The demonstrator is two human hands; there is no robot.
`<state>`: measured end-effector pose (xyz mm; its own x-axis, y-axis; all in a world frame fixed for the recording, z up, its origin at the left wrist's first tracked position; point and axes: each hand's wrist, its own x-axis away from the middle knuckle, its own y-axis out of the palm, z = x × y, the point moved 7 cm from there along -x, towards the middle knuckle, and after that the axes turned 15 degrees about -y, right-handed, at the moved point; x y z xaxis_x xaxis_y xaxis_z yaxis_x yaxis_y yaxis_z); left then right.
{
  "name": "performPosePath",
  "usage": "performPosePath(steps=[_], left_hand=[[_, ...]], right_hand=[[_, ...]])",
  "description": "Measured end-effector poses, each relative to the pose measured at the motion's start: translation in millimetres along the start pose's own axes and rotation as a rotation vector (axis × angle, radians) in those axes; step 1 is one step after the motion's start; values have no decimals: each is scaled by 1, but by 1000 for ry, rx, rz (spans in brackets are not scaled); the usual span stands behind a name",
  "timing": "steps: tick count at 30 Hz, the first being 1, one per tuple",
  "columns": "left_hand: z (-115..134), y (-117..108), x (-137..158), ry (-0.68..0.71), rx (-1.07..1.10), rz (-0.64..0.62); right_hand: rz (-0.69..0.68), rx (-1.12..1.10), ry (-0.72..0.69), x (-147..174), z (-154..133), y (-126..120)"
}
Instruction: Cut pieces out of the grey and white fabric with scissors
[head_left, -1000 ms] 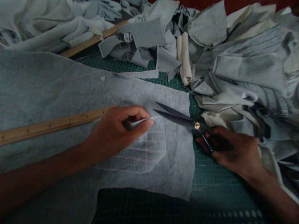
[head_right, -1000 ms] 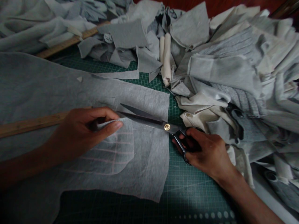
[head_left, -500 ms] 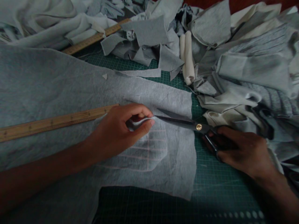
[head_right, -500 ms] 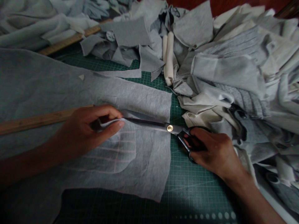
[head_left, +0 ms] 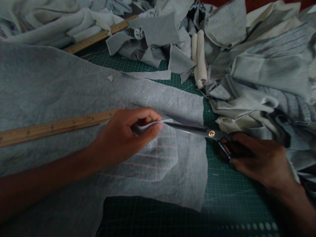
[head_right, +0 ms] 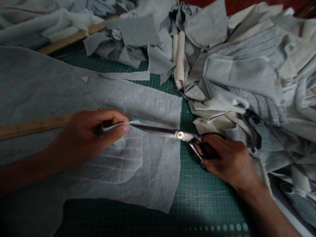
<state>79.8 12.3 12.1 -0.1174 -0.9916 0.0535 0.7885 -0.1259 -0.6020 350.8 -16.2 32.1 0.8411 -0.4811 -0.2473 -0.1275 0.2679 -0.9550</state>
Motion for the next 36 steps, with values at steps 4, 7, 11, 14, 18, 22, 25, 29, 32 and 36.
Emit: performPosePath(steps=[4,7,11,14,18,22,25,29,32,36], left_hand=[[0,0,0,-4,-18,7],[0,0,0,-8,-33,8],[0,0,0,-2,-32,5],[0,1,-1,8,-12,-6],[-1,2,0,16,-4,-19],[-1,2,-1,16,-4,-18],[0,2,-1,-1,-10,-22],[-1,1,-2,-26,-13,-9],[-3,-1,-1,-46,-17,15],[-4,-3,0,-62,-10,37]], right_hand=[[9,-12,8,0,1,0],[12,-10,3,-2,0,1],[30,-13,0,-5,-2,-1],[30,-22,-6,-5,-3,0],[25,-26,-12,-2,-5,2],[29,-53,34,1,-4,5],[54,-60,70,1,-1,3],[54,-70,88,-2,2,1],[42,-75,69,-6,1,-1],[31,-31,33,-9,-2,-3]])
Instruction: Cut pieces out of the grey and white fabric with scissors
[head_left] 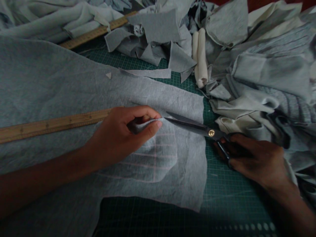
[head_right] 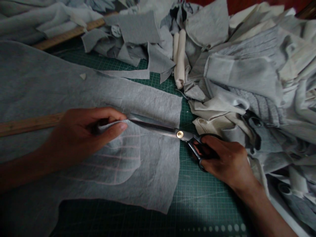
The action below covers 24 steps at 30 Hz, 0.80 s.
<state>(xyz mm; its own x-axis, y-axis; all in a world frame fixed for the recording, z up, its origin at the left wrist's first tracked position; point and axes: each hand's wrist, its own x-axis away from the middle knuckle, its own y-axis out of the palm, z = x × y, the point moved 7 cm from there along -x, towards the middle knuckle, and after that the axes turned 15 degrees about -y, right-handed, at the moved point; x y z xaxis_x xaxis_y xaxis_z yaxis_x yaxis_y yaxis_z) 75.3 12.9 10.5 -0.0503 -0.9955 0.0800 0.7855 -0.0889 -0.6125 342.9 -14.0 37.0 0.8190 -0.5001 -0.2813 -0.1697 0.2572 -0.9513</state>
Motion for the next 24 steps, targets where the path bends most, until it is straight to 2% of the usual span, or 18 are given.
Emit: performPosePath(steps=[24], left_hand=[[-1,-1,0,9,12,13]], right_hand=[[4,-26,19,6,4,2]])
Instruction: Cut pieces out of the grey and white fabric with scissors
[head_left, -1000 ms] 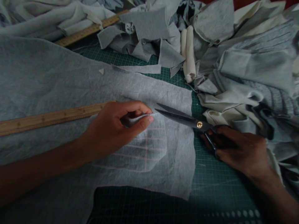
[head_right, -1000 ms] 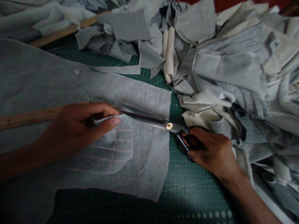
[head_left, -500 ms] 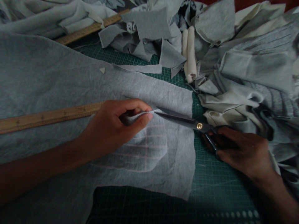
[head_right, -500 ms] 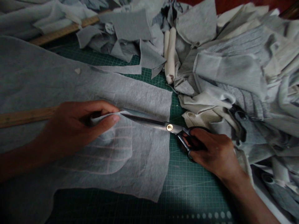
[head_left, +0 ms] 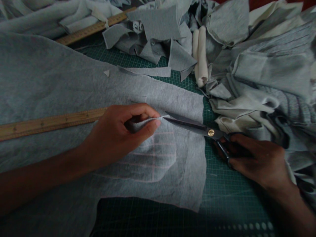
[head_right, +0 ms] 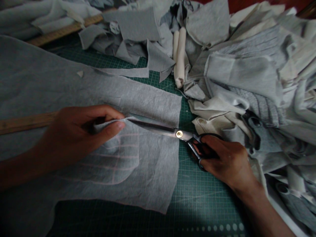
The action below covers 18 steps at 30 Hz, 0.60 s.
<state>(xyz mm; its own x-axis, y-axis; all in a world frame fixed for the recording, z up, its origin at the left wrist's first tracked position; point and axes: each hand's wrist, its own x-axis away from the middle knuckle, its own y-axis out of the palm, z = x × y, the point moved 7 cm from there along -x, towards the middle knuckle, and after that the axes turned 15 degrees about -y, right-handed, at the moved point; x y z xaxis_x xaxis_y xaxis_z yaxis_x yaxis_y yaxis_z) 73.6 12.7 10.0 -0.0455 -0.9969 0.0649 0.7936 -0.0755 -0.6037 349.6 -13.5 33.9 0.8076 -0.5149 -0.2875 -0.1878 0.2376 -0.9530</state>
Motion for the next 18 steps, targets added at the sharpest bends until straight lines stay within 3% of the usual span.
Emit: performPosePath(steps=[18], left_hand=[[1,2,-1,6,12,-32]], right_hand=[[13,1,5,-3,-3,0]])
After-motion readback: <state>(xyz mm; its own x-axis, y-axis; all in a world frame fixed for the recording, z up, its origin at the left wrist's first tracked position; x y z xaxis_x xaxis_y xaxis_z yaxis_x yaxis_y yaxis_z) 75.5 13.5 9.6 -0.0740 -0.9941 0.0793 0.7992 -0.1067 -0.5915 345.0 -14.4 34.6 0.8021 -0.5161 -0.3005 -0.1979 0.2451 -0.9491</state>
